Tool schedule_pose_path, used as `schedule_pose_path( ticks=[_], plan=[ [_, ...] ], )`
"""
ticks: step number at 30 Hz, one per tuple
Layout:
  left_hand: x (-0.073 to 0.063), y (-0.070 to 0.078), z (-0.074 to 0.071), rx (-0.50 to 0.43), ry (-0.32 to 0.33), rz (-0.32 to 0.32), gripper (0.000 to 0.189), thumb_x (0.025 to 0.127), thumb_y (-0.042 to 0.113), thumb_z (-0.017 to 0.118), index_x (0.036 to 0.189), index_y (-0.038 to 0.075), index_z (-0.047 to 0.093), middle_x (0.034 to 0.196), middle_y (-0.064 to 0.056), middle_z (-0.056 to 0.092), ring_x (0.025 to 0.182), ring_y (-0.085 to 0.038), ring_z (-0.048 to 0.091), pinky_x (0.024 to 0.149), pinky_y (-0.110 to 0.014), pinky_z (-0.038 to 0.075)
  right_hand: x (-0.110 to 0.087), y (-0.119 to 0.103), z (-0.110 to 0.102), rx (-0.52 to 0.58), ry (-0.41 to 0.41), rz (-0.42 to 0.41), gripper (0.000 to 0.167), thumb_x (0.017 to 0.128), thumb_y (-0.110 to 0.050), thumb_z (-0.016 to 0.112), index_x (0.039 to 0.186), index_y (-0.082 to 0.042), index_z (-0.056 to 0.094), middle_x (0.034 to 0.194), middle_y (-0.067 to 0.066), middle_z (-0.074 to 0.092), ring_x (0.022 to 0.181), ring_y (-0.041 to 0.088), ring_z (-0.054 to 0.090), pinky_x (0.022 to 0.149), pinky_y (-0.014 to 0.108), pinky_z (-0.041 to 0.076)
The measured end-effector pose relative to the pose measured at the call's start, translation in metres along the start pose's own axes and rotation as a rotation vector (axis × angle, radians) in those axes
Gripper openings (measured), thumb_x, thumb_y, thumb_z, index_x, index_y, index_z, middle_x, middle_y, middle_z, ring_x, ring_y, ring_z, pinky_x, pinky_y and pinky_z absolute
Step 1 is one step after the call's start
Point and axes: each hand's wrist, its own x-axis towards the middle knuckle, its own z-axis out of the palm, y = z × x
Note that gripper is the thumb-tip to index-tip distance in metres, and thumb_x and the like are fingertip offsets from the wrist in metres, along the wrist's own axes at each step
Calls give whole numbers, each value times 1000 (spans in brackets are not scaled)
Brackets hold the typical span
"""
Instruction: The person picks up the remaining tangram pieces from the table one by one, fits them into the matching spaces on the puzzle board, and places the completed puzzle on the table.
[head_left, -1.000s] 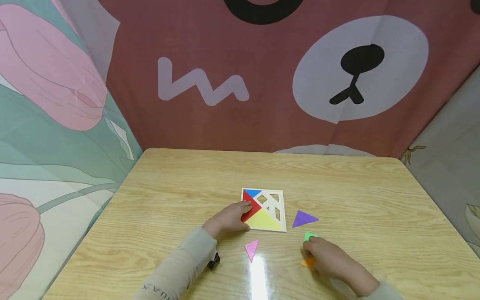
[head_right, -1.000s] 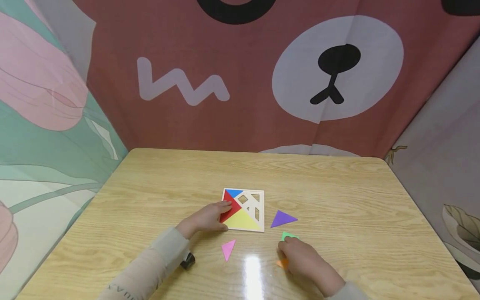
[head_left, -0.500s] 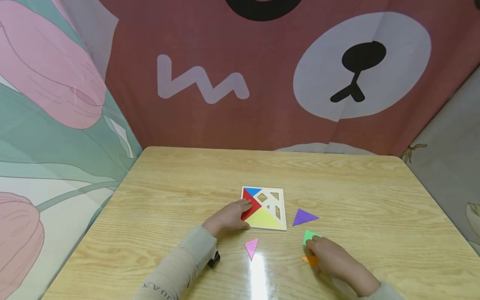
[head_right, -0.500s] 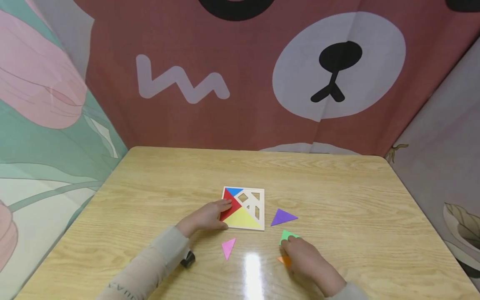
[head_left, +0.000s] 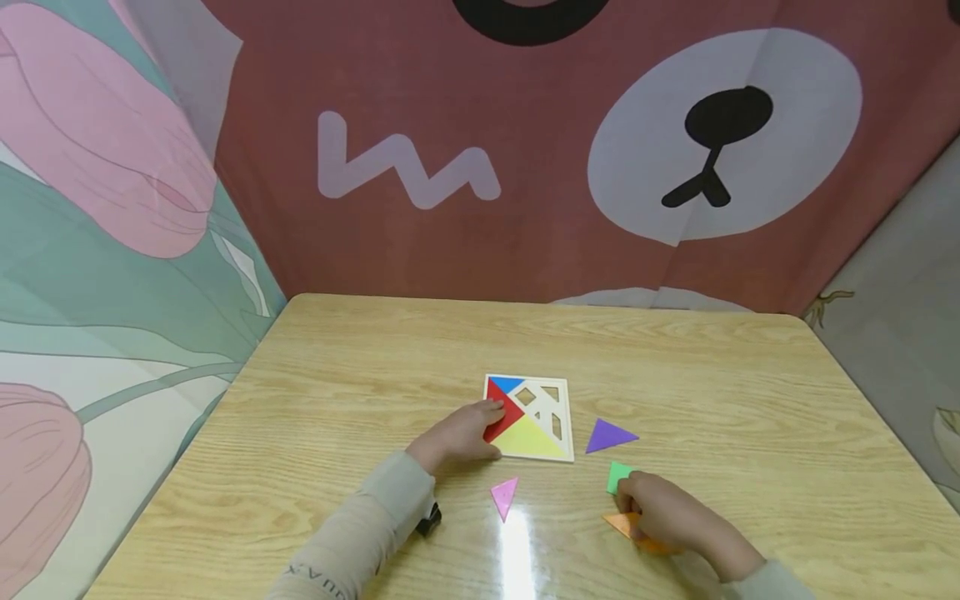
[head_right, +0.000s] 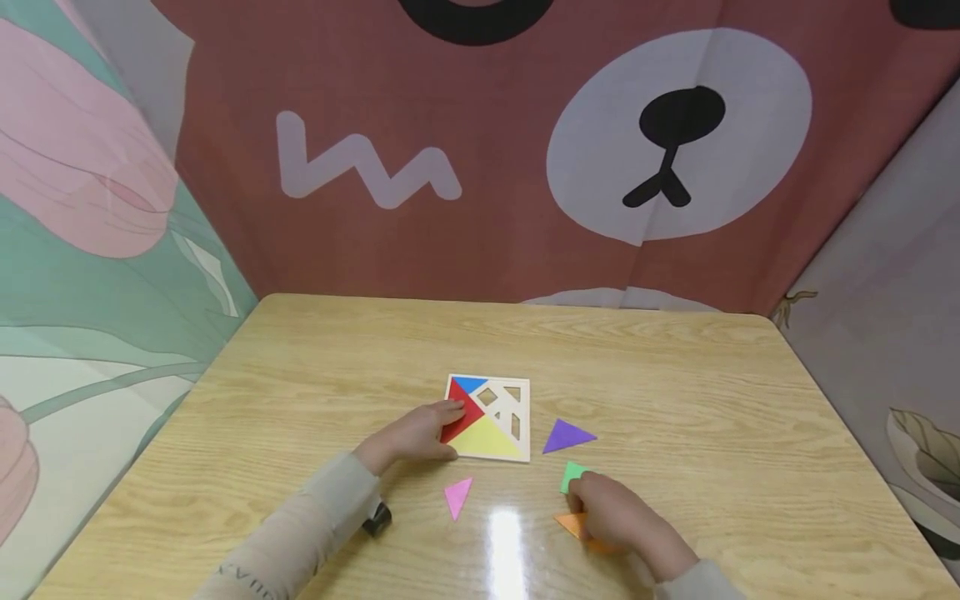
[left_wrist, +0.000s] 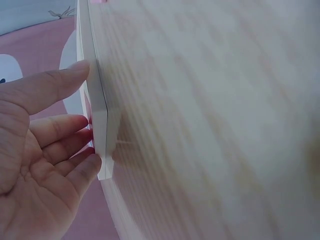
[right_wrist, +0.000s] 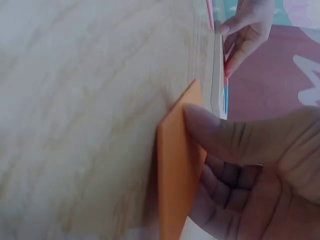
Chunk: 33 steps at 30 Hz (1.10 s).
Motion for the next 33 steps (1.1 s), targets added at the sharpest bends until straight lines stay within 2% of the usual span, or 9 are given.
schedule_pose_path(
  ticks=[10, 23, 29, 33],
  plan=[
    [2, -2, 2, 6, -6, -8, 63, 76, 23, 65, 129, 4, 39, 136, -4, 31, 126, -21, 23, 101, -30, 21, 4, 6, -4, 162, -45, 18, 19, 68, 10, 57, 67, -8, 50, 63, -3, 46, 53, 5, 40, 43, 20, 37],
    [1, 0, 3, 5, -6, -20, 63, 76, 24, 65, 129, 4, 39, 136, -3, 32, 126, -20, 23, 101, -30, 21, 12, 6, -7, 199, 33, -36, 12, 77, 0, 59, 72, -7, 50, 65, -4, 48, 56, 3, 42, 46, 21, 40],
    [1, 0, 2, 6, -2, -25, 63, 75, 24, 65, 129, 5, 40, 136, -3, 32, 126, -20, 23, 100, -30, 22, 17, 5, -8, 298, 55, -11, 10, 80, 0, 55, 74, -4, 49, 63, 0, 46, 48, 5, 43, 40, 21, 40],
    [2, 0, 1, 10, -3, -27, 63, 75, 24, 65, 130, 5, 39, 136, -3, 32, 126, -20, 23, 101, -30, 21, 20, 5, -7, 336, 76, 20, 7, 81, -1, 54, 76, -3, 50, 64, 2, 46, 50, 8, 45, 42, 23, 43]
  ],
)
